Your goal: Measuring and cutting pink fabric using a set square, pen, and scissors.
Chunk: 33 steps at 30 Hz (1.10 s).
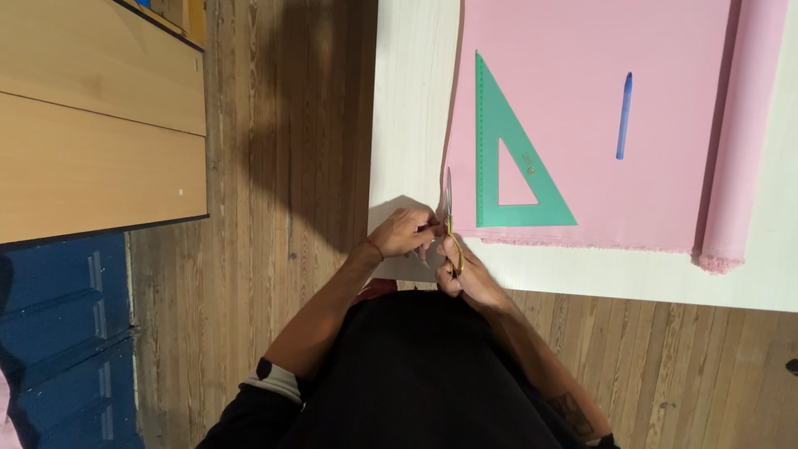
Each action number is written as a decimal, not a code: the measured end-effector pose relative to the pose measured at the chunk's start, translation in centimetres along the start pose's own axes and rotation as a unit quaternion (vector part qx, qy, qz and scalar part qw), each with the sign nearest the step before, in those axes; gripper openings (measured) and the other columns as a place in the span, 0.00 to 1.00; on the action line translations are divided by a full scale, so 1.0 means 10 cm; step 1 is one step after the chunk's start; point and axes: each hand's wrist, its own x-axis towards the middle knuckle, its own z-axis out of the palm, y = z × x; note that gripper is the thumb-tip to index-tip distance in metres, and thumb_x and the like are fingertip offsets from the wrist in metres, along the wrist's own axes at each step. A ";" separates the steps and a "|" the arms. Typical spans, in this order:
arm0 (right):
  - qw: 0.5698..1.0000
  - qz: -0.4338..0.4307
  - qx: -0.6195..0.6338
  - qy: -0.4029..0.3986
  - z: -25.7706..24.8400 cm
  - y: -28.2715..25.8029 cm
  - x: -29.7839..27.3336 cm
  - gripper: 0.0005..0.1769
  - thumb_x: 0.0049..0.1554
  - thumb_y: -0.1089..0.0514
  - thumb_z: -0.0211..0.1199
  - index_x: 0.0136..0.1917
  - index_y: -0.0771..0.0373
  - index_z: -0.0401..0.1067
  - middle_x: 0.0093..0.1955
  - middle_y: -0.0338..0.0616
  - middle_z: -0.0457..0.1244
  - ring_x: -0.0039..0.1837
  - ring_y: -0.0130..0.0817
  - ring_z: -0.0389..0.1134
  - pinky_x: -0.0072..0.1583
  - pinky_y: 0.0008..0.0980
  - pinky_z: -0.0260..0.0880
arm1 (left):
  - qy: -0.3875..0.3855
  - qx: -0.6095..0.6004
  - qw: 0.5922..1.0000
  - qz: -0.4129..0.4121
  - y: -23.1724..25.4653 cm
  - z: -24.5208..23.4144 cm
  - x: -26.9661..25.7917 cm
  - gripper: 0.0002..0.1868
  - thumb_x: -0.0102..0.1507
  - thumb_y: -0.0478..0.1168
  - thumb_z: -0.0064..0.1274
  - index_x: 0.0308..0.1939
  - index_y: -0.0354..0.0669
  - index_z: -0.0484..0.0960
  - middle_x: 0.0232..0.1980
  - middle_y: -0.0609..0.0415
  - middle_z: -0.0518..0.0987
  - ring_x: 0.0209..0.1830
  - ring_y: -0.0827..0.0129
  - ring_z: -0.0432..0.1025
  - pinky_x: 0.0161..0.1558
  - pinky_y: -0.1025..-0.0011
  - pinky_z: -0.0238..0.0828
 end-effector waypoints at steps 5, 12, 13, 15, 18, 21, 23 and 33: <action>0.998 0.010 0.067 0.003 -0.07 0.04 0.05 0.42 0.62 0.24 0.40 0.65 0.65 0.57 0.23 0.31 0.47 0.24 0.20 0.43 0.27 0.26 0.40 | -0.009 0.007 1.000 -0.004 0.00 0.00 0.02 0.15 0.70 0.44 0.48 0.39 0.33 0.80 0.27 0.50 0.84 0.23 0.70 0.80 0.25 0.71 0.78; 0.999 0.022 0.046 0.000 -0.08 -0.07 0.08 0.37 0.59 0.24 0.44 0.64 0.57 0.58 0.23 0.31 0.48 0.24 0.20 0.43 0.27 0.27 0.40 | -0.012 0.010 1.000 -0.011 -0.02 0.01 0.00 0.16 0.70 0.45 0.48 0.38 0.35 0.81 0.26 0.51 0.84 0.22 0.71 0.80 0.22 0.72 0.75; 0.998 0.023 0.058 0.000 -0.12 0.00 0.11 0.38 0.60 0.24 0.43 0.63 0.58 0.58 0.23 0.31 0.48 0.24 0.20 0.43 0.27 0.26 0.39 | -0.015 0.005 1.000 -0.013 -0.02 0.02 -0.01 0.16 0.70 0.46 0.48 0.38 0.36 0.81 0.25 0.52 0.83 0.22 0.71 0.80 0.22 0.72 0.75; 0.997 0.021 0.070 0.000 -0.17 0.01 0.18 0.38 0.61 0.24 0.42 0.62 0.60 0.58 0.23 0.32 0.49 0.24 0.20 0.43 0.27 0.26 0.38 | -0.017 0.002 1.000 -0.013 -0.01 0.00 0.01 0.16 0.70 0.46 0.48 0.37 0.36 0.80 0.25 0.52 0.83 0.22 0.71 0.80 0.21 0.72 0.74; 0.997 0.018 0.081 0.002 -0.13 -0.09 0.17 0.40 0.60 0.23 0.43 0.62 0.61 0.58 0.23 0.33 0.50 0.24 0.20 0.44 0.26 0.26 0.37 | -0.011 -0.007 1.000 0.000 0.03 0.00 -0.01 0.17 0.70 0.46 0.49 0.37 0.35 0.81 0.25 0.52 0.83 0.22 0.72 0.81 0.22 0.73 0.75; 0.999 0.021 0.049 0.012 -0.09 -0.20 0.16 0.39 0.58 0.24 0.45 0.64 0.56 0.58 0.23 0.32 0.49 0.23 0.20 0.43 0.26 0.26 0.37 | -0.008 0.002 1.000 -0.010 0.10 -0.02 -0.02 0.17 0.70 0.47 0.49 0.37 0.36 0.81 0.25 0.52 0.83 0.22 0.72 0.81 0.22 0.73 0.75; 0.998 0.019 0.060 0.008 -0.10 -0.20 0.18 0.39 0.59 0.24 0.43 0.66 0.56 0.59 0.23 0.31 0.49 0.23 0.20 0.44 0.26 0.25 0.38 | -0.013 -0.008 1.000 -0.018 0.11 -0.01 -0.04 0.16 0.70 0.47 0.48 0.38 0.37 0.81 0.25 0.53 0.83 0.23 0.72 0.80 0.23 0.73 0.76; 0.998 -0.005 0.069 -0.008 -0.16 -0.24 0.32 0.35 0.61 0.27 0.43 0.61 0.59 0.58 0.23 0.33 0.50 0.23 0.20 0.46 0.26 0.25 0.40 | -0.014 -0.007 1.000 0.003 0.14 -0.05 -0.06 0.17 0.68 0.49 0.48 0.38 0.37 0.81 0.26 0.55 0.83 0.24 0.72 0.81 0.25 0.73 0.77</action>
